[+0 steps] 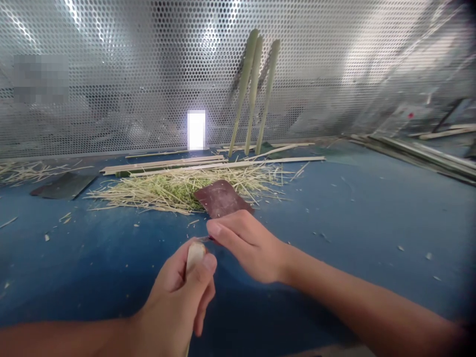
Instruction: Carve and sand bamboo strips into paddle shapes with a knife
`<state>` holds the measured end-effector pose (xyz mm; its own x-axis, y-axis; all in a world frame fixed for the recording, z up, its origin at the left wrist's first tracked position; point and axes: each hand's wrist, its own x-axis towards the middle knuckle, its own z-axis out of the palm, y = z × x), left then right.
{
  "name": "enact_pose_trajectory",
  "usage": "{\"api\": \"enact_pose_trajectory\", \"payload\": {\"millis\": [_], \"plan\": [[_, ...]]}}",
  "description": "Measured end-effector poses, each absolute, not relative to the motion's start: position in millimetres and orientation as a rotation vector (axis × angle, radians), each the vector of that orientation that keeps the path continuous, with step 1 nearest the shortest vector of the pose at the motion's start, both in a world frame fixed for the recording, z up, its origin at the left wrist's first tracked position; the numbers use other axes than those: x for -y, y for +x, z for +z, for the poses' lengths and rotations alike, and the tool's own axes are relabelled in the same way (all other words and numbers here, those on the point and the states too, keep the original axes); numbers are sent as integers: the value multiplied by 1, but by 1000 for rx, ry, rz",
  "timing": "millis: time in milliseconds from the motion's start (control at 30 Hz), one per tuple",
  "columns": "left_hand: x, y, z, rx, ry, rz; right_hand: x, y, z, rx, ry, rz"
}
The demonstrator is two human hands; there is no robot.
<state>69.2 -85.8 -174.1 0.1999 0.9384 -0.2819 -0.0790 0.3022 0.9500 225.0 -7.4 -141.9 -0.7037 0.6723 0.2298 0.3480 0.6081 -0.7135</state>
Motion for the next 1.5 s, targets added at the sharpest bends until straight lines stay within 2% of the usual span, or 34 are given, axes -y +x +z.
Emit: {"api": "enact_pose_trajectory", "payload": {"millis": [233,533,800,1100,1267,1500], "plan": [[88,60,-181,-1204,1109,870,1,226,-145,2402,-858,796],[81,51,-192,-997,1188,721,-6,224,-146,2342,-1049,728],[80,55,-183,-996,1177,696,-5,223,-146,2250,-1020,766],[88,54,-185,-971,1025,835,-3,227,-141,2357,-956,725],[91,51,-187,-980,1085,950,11,228,-120,2417,-1036,662],[90,45,-181,-1042,1131,1064,20,230,-95,2667,-833,682]]}}
